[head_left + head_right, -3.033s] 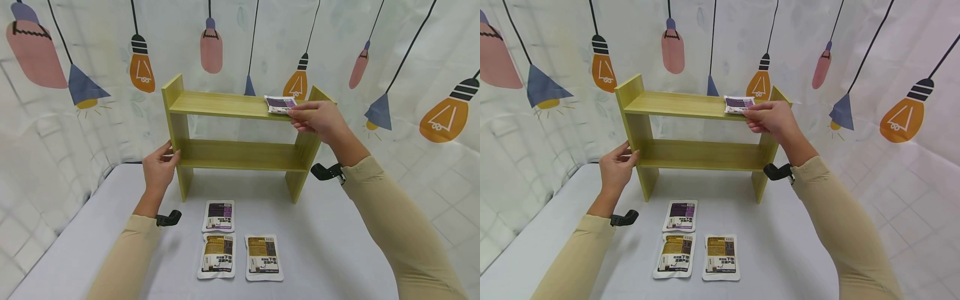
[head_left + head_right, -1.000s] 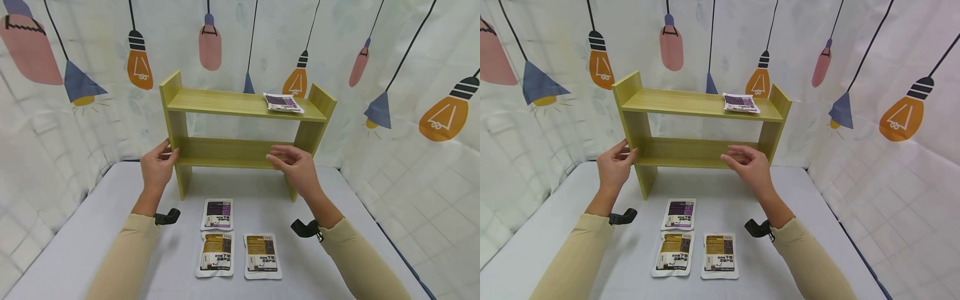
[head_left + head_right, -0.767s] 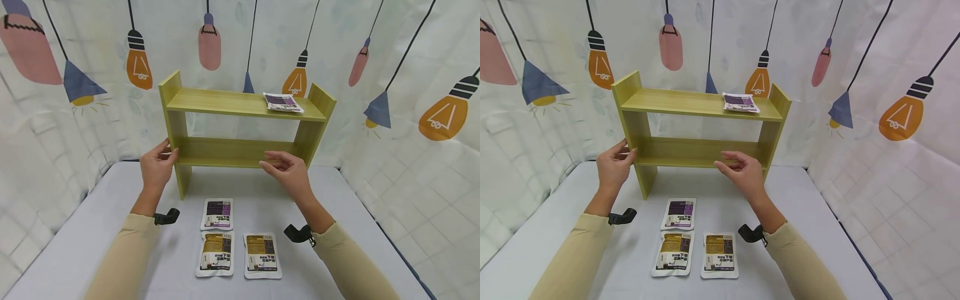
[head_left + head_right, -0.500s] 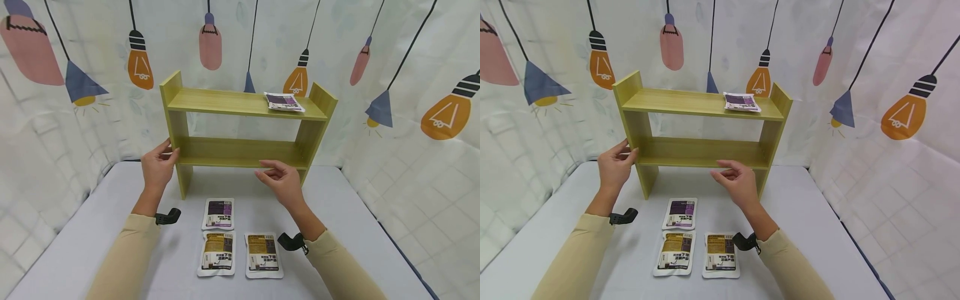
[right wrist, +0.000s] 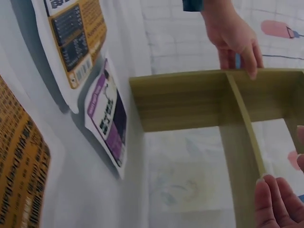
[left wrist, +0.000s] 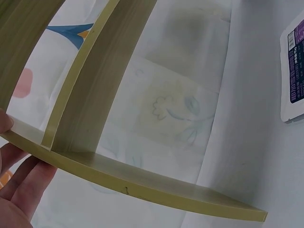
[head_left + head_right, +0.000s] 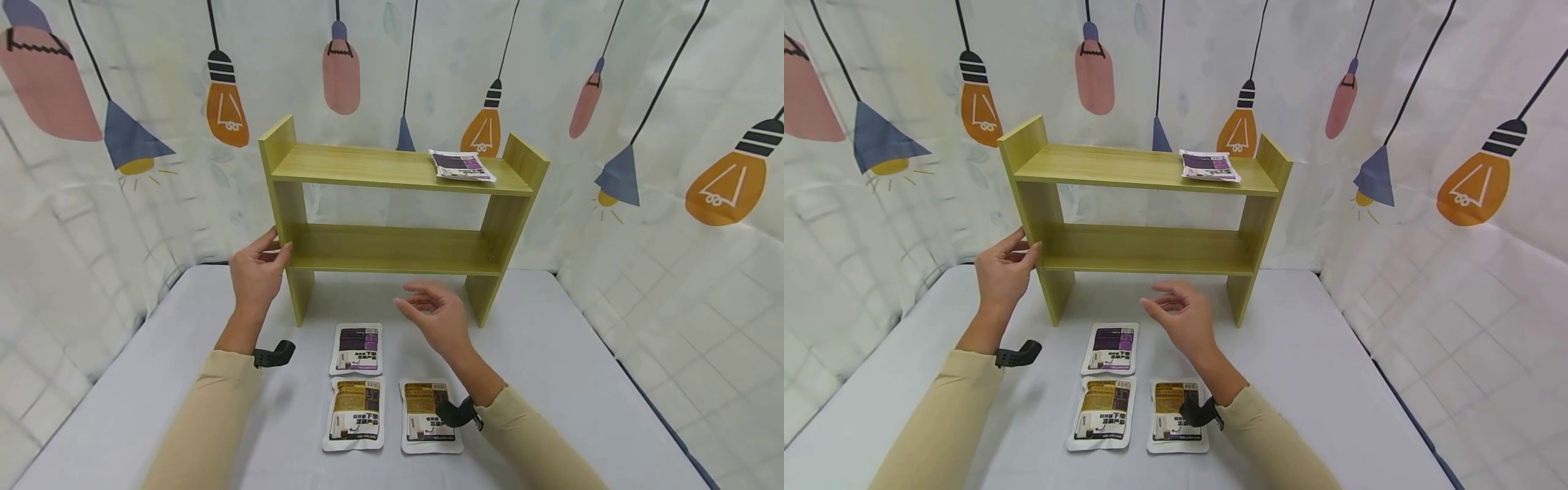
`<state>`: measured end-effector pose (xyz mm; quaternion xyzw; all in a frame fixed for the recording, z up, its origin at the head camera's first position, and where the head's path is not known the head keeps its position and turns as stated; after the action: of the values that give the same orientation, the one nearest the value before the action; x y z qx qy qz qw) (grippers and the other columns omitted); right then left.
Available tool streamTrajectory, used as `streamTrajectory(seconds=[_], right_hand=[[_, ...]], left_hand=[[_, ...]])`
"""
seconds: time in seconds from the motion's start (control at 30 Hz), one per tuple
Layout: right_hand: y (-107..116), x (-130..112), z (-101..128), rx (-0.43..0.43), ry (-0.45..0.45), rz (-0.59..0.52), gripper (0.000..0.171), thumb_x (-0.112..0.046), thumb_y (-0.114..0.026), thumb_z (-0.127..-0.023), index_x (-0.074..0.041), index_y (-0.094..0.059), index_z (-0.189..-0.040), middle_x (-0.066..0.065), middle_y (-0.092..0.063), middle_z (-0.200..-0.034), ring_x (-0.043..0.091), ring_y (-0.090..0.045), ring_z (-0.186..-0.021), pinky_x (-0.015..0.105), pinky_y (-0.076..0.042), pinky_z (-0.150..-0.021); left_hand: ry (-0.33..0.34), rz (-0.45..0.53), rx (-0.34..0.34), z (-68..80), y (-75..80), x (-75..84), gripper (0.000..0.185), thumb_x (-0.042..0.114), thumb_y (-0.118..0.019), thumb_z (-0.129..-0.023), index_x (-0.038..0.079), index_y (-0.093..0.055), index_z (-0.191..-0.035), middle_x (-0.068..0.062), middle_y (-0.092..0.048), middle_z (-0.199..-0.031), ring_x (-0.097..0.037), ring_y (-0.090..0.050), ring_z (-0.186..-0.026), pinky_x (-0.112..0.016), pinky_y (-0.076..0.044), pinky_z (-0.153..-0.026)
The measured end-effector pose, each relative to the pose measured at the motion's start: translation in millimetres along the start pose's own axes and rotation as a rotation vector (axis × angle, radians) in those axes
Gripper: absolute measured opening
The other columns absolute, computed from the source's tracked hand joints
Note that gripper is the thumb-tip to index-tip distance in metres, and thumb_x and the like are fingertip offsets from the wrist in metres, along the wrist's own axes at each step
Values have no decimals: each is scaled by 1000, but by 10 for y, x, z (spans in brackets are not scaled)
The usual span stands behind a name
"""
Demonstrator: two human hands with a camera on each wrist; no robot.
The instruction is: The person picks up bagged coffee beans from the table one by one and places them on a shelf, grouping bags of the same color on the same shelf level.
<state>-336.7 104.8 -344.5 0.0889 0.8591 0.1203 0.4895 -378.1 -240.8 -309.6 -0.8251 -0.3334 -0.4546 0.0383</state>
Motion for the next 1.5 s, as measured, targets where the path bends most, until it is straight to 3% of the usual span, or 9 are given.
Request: streamTrajectory(seconds=[0.23, 0.47, 0.73, 1.03, 1.33, 1.5], right_hand=[[-144, 167, 43, -42, -85, -34, 33, -29, -85, -85, -17, -77, -115, 12, -78, -102, 24, -75, -90, 27, -59, -77], [-255, 360, 75, -76, -198, -53, 33, -30, -85, -85, -21, -78, -115, 10, -79, -101, 20, -75, -88, 29, -59, -71], [-415, 505, 114, -198, -278, 26, 43, -35, -83, -86, -19, -74, -125, 8, -71, -128, 27, -72, -107, 38, -62, -83], [-586, 648, 148, -303, -332, 90, 48, -34, -84, -85, -15, -72, -128, 21, -68, -130, 33, -70, -109, 42, -61, -87], [-709, 831, 201, -366, -468, 102, 60, -35, -87, -82, -11, -68, -133, 22, -62, -136, 36, -62, -119, 43, -61, -84], [-797, 907, 208, -414, -513, 137, 62, -35, -89, -80, -13, -67, -134, 20, -59, -139, 33, -62, -117, 40, -61, -80]], left_hand=[[2, -11, 3, -1, 2, 9, 42, 24, -71, -97, 21, -65, -138, -16, -78, -111, 10, -58, -71, -3, -48, -66], [-1, -11, 8, 5, 4, 4, 42, 24, -72, -96, 21, -66, -138, -16, -78, -111, 9, -59, -71, -3, -48, -66], [-24, 1, 17, 2, 4, -2, 42, 20, -72, -95, 18, -66, -137, -17, -78, -110, 12, -58, -69, -3, -48, -66], [-26, 12, 19, 2, 3, 1, 42, 21, -73, -95, 20, -66, -137, -17, -78, -109, 13, -58, -69, -3, -48, -67], [-20, -3, 11, 8, -4, -24, 42, 26, -72, -96, 26, -65, -138, -12, -78, -113, 2, -65, -76, -4, -50, -70], [-28, -2, 13, 8, -1, -19, 42, 25, -72, -96, 25, -65, -138, -13, -78, -112, 7, -63, -74, -3, -49, -69]])
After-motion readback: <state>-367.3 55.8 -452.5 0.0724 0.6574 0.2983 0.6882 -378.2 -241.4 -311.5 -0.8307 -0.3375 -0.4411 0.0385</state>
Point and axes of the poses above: each hand's wrist, its own z-axis away from the middle knuckle, its own y-axis out of the back of the hand, x = y × z, the point moved 9 cm from there along -z, towards the middle knuckle
